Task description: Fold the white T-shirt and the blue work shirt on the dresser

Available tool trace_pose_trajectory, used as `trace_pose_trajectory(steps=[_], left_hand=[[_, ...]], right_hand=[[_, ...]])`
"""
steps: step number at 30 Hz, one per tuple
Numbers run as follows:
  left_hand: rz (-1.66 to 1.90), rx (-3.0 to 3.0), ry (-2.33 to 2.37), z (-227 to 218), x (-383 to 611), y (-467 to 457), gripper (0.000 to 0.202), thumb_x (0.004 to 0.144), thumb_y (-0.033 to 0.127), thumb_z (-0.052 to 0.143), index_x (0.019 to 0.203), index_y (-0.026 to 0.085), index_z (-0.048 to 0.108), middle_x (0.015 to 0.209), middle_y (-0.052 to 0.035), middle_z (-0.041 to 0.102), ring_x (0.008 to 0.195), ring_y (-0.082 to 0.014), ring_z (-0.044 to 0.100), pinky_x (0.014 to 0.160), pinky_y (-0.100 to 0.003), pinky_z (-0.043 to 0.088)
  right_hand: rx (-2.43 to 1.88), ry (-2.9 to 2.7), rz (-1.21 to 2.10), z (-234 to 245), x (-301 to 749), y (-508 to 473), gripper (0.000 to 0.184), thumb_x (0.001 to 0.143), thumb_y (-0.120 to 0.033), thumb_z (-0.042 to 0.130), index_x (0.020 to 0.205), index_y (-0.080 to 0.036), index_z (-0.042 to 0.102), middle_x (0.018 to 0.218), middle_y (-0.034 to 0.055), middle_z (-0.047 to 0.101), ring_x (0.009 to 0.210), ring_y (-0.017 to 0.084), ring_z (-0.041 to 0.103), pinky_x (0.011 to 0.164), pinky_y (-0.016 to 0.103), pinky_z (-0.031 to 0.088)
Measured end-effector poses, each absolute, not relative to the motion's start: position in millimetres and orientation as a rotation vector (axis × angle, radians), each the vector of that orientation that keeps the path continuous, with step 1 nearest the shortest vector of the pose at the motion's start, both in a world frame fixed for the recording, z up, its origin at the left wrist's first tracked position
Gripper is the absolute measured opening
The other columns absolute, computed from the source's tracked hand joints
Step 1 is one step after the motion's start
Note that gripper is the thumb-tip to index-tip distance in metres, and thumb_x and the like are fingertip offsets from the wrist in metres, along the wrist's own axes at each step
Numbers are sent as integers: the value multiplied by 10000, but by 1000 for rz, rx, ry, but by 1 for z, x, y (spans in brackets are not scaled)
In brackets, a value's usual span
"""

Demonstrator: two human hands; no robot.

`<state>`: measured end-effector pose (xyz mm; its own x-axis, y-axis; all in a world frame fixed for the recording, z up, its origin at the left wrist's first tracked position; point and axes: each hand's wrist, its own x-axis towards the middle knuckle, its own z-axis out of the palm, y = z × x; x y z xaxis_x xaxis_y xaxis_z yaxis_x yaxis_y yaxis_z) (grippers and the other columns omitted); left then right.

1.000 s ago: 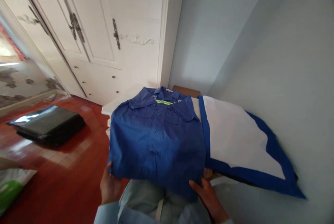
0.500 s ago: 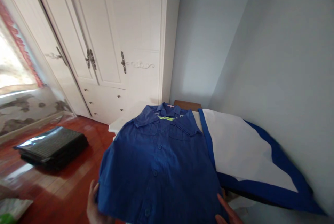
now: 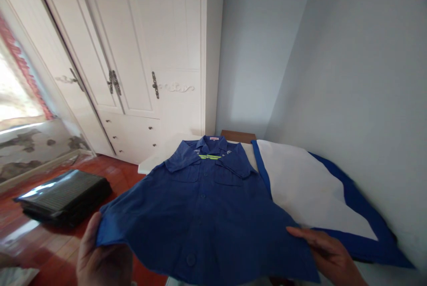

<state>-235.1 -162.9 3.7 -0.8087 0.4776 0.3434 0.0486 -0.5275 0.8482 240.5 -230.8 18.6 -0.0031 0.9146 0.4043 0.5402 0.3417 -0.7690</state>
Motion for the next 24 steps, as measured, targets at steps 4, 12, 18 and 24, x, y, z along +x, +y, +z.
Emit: trace_pose_trajectory(steps=[4,12,18,24], left_hand=[[2563,579,1148,46,-221,-121,484,575,220,721,1058,228,713,972,15,706,810,-141,636,798,-302,565],[2673,892,1085,114,-183,3,336,653,260,699,971,168,640,730,41,620,605,-102,581,582,-228,509],[2501,1074,1288,146,-162,152,279,825,249,562,1086,150,568,859,-13,633,677,-133,642,651,-279,558],[1262,1753,2043,107,-145,275,362,915,203,440,1237,96,564,1188,-188,676,1129,-271,646,947,-388,517]], right_hand=[[-1176,-1779,486,74,237,-187,369,835,-617,695,954,-296,832,884,105,785,786,261,761,729,323,637],[-943,-1626,545,133,238,-60,283,760,-490,826,774,-212,776,851,49,718,761,184,657,699,289,553],[-863,-1291,872,139,246,76,436,708,-542,835,949,-204,702,916,46,731,844,200,680,835,361,551],[-1526,-1179,828,77,254,188,305,805,-469,690,783,-171,628,730,70,692,708,197,662,693,318,531]])
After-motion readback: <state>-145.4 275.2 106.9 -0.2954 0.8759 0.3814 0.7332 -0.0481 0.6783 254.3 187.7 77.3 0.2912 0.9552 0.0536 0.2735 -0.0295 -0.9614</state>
